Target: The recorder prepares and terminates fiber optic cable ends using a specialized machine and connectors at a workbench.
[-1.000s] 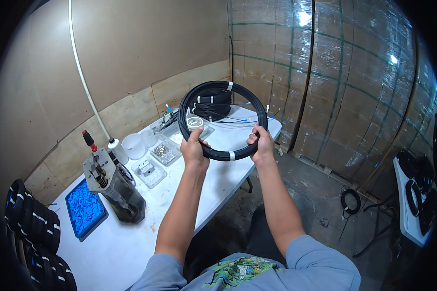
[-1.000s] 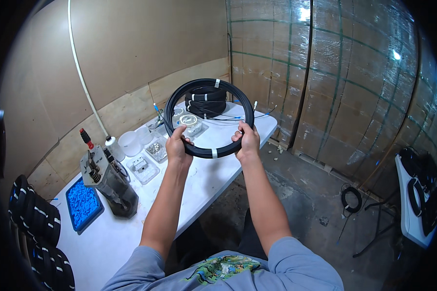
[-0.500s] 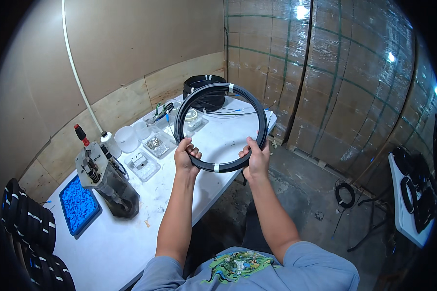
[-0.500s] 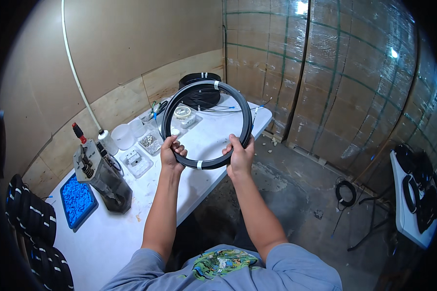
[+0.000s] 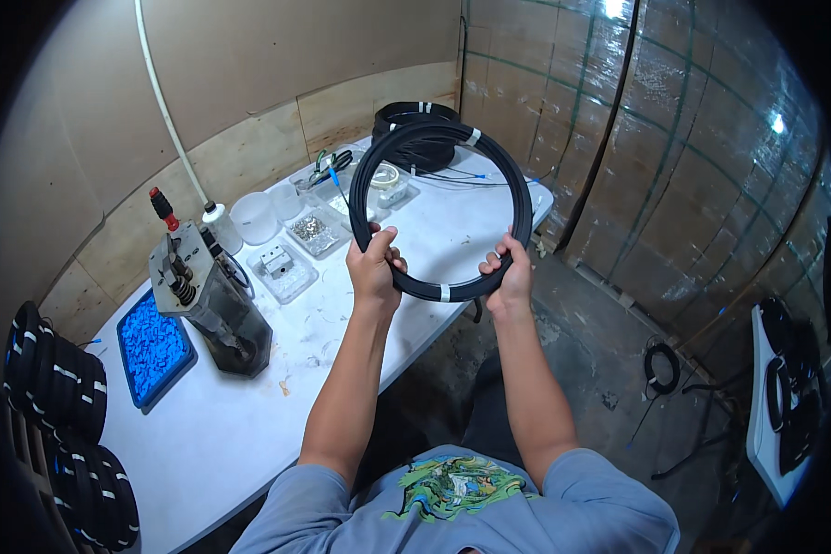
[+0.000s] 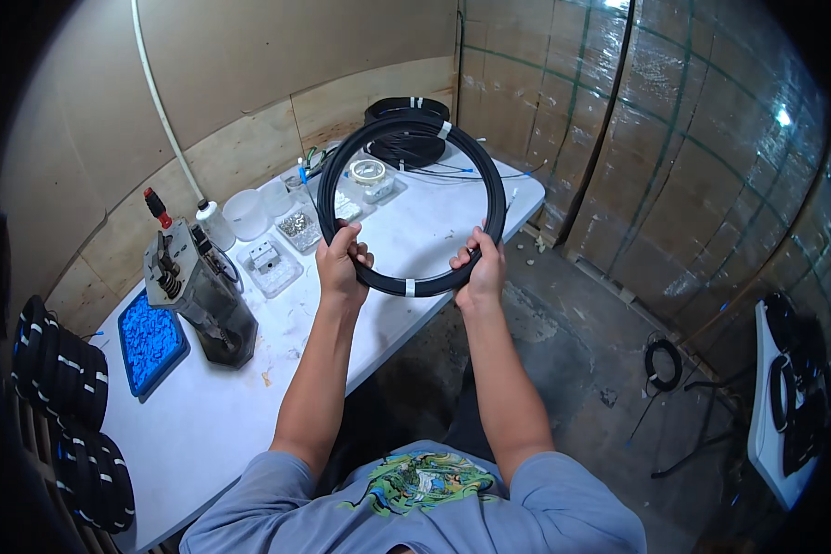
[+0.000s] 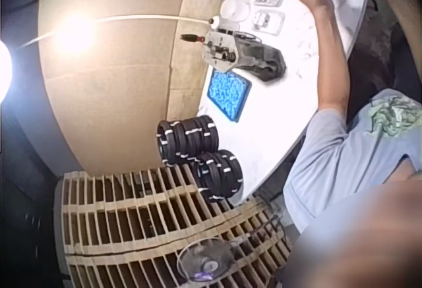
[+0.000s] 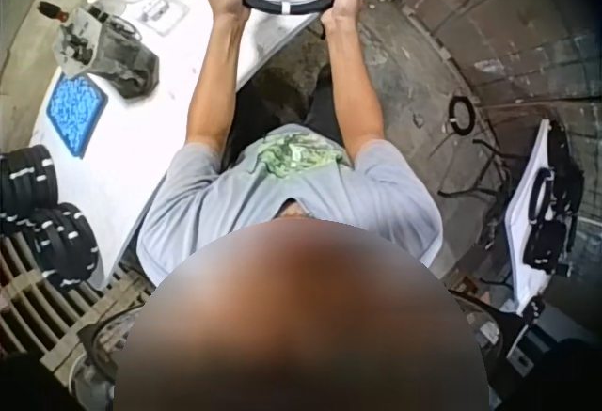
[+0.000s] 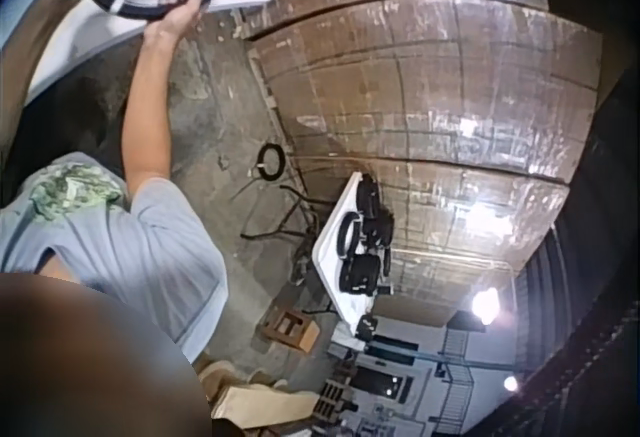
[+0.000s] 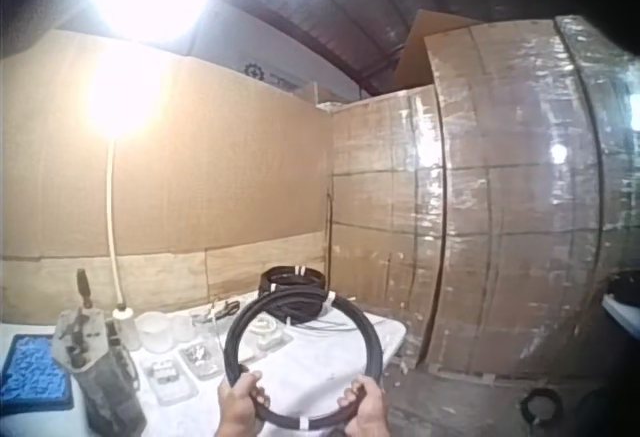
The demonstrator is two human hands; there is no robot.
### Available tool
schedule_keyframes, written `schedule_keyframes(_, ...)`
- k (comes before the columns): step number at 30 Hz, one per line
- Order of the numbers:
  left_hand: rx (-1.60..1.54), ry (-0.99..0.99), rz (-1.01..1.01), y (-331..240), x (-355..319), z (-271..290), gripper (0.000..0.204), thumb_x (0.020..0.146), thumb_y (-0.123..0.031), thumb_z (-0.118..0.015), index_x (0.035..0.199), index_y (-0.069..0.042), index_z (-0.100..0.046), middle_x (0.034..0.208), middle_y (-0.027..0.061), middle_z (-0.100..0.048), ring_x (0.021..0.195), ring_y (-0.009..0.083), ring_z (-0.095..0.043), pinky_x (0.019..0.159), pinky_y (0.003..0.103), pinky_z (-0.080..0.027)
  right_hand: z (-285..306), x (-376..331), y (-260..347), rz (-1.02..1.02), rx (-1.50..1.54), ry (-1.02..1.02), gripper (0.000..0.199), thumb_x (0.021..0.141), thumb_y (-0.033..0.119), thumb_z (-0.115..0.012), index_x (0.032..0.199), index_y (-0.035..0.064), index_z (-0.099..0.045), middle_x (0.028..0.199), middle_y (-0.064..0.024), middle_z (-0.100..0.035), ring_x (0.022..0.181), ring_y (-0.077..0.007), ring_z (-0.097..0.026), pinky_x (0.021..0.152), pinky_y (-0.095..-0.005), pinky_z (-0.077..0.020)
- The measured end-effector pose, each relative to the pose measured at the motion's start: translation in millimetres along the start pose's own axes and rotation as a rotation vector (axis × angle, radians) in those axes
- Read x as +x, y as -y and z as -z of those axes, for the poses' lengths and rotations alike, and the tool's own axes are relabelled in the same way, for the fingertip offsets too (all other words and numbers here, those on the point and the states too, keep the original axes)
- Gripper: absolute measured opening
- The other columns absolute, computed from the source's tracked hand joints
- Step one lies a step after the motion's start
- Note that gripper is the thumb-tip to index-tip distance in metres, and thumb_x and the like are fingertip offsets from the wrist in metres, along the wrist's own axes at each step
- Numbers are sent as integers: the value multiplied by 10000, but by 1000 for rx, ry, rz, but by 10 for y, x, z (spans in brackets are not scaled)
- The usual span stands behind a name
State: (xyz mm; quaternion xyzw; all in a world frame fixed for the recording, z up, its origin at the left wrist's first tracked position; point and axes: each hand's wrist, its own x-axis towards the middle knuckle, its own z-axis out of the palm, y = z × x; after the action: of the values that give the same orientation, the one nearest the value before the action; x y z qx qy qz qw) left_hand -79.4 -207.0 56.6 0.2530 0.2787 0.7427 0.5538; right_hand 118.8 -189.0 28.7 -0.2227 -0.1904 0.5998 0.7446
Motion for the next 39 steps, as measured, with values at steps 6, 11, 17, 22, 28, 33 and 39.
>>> schedule_keyframes(6, 173, 24, -191, -68, -163, -180, 369, 838, -154, -774, 1059, -25, -508, 647, 7, -508, 443, 97, -470, 415, 253, -425, 156, 141, -149, -136, 177, 48, 266, 919, 107, -559, 1180, 159, -568, 712, 36, -444, 521, -75, -404, 465, -242, -378)
schedule_keyframes(11, 235, 64, -206, -118, -183, -177, 448, 832, -225, -813, 1091, -2, -523, 659, 0, -509, 463, 101, -498, 430, 250, -447, 157, 55, -200, -103, 252, 47, 367, 890, 69, -521, 1248, 144, -552, 686, 34, -407, 508, -73, -369, 450, -233, -357)
schedule_keyframes(17, 187, 85, -154, -165, -118, -174, 500, 839, -289, -820, 1139, -12, -531, 648, -4, -492, 472, 113, -502, 473, 270, -476, 50, 61, -87, -61, 206, 48, 400, 888, 65, -517, 1280, 145, -519, 684, 30, -406, 504, -75, -372, 449, -229, -358)
schedule_keyframes(22, 149, 76, -105, -119, -3, -117, 486, 855, -299, -815, 1133, -24, -526, 660, -5, -486, 484, 107, -497, 474, 270, -470, 26, 75, -39, -19, 167, 63, 414, 885, 58, -518, 1288, 153, -507, 693, 25, -413, 514, -84, -395, 460, -248, -369)
schedule_keyframes(28, 384, -162, -290, -3, 94, -28, 975, 894, -261, -774, 1565, 19, -124, 1371, 192, -461, 1191, 292, -561, 989, 405, -469, -194, 43, 81, 103, 55, 13, 399, 878, 41, -551, 1262, 140, -507, 706, 10, -424, 515, -94, -409, 467, -266, -382)
schedule_keyframes(33, 1245, 309, -1116, -84, -208, -114, 846, 713, -113, -707, 1476, 28, -370, 1454, 254, -414, 1415, 431, -332, 1183, 484, -257, -529, 47, 182, 250, -71, -15, 396, 851, -20, -590, 1213, 105, -489, 737, -12, -478, 497, -101, -439, 453, -304, -421)
schedule_keyframes(39, 1451, 549, -1151, 202, -51, -434, 512, 739, -130, -719, 1221, -14, -589, 1105, 180, -648, 1161, 394, -599, 1040, 488, -437, -1070, -42, 164, 501, -324, 45, 383, 866, 14, -718, 1143, 56, -458, 742, -26, -539, 483, -98, -485, 405, -271, -418)
